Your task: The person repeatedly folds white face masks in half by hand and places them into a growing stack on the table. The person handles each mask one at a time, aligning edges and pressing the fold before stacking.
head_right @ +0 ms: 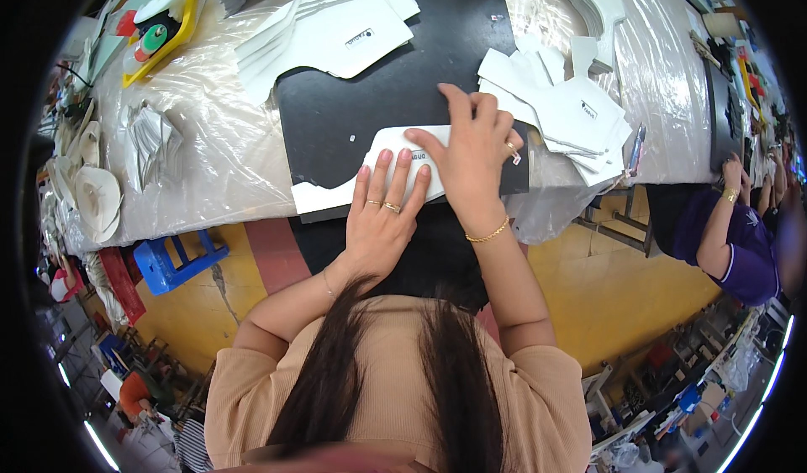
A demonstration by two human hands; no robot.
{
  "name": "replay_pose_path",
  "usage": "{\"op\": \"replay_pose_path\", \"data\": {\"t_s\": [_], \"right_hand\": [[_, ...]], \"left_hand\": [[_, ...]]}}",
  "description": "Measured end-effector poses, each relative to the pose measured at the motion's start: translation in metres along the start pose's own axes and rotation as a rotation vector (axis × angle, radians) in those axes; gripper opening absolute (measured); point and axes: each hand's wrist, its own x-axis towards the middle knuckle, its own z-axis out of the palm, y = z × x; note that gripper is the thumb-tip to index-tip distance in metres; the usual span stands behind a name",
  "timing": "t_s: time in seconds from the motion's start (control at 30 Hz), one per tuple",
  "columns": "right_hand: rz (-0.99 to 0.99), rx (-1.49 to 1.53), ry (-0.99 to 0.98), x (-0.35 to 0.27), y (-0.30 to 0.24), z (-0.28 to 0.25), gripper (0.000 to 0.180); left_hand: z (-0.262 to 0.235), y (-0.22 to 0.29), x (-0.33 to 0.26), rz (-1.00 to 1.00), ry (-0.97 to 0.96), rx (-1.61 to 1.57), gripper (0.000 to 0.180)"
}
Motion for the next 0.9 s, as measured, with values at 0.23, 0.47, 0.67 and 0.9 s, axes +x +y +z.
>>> {"op": "replay_pose_path", "data": {"t_s": [0.23,0.47,0.67,0.9], "right_hand": [[-0.007,-0.026,-0.008,0.002,-0.009,0.007,0.072],[0.018,-0.159,0.156,-0.016,0.014,0.006,0.046],[-0.013,-0.167,0.065,-0.054,0.009,-0.004,0.047],[-0.189,-0.146,-0.038,-0.079,0.004,-0.008,0.064]], "left_hand": [[0.004,0.0,-0.003,0.002,0.067,-0.054,0.069],[0.005,0.001,-0.002,-0.004,0.102,0.017,0.089],[0.0,-0.001,0.0,-0.011,0.112,-0.019,0.09],[-0.009,-0.009,-0.005,-0.011,-0.028,-0.171,0.098]]}}
